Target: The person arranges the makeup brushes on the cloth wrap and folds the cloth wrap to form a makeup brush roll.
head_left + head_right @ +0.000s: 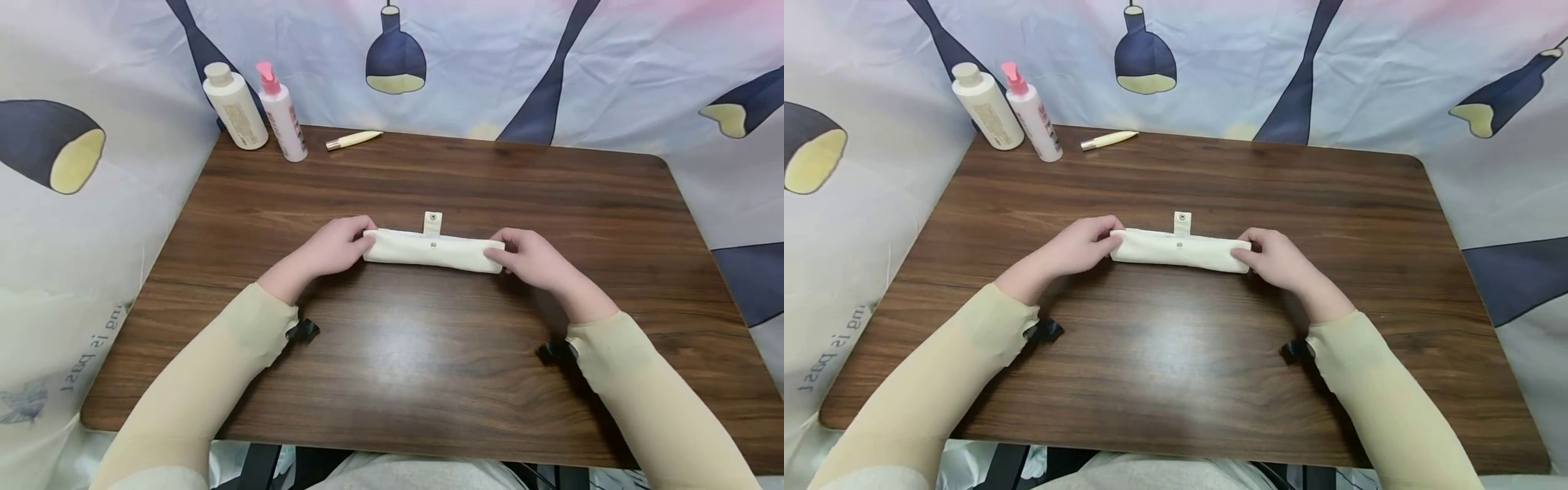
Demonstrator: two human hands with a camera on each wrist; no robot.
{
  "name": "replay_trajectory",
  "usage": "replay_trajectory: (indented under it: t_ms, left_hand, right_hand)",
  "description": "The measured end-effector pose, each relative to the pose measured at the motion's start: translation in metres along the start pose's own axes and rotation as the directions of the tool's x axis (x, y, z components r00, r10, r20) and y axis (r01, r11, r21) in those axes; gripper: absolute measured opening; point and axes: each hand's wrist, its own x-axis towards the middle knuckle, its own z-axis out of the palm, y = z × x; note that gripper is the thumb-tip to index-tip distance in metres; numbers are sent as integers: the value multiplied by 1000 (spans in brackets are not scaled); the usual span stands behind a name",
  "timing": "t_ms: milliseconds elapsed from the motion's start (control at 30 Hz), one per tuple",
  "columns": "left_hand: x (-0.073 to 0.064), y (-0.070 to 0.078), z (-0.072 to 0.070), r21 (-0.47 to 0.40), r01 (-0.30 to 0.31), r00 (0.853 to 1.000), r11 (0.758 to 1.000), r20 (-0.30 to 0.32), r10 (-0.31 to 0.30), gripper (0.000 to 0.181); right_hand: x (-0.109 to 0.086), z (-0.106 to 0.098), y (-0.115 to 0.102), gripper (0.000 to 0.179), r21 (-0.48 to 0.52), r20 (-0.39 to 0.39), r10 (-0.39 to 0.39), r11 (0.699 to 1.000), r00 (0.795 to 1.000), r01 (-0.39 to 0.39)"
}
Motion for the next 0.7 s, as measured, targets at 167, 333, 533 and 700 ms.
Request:
replay_trajectory:
  t_ms: [167,333,533,700]
  left_hand:
    - [17,-4,-2,-39,81,996,996,38,-79,20]
    - [22,-1,1,40,111,993,993,42,-113,26]
    - [25,29,11,243,39,999,969,-33,-32,26]
    - [41,48,24,208,-21,1000,978,27,16,29]
  right_hand:
    - [15,0,-2,25,59,-4,90,994,996,-89]
    - [20,1,-7,26,112,21,137,984,990,-139]
    - [21,4,-25,37,-111,-37,6,994,999,-10]
    - [37,20,-45,27,-137,-64,-79,988,995,70]
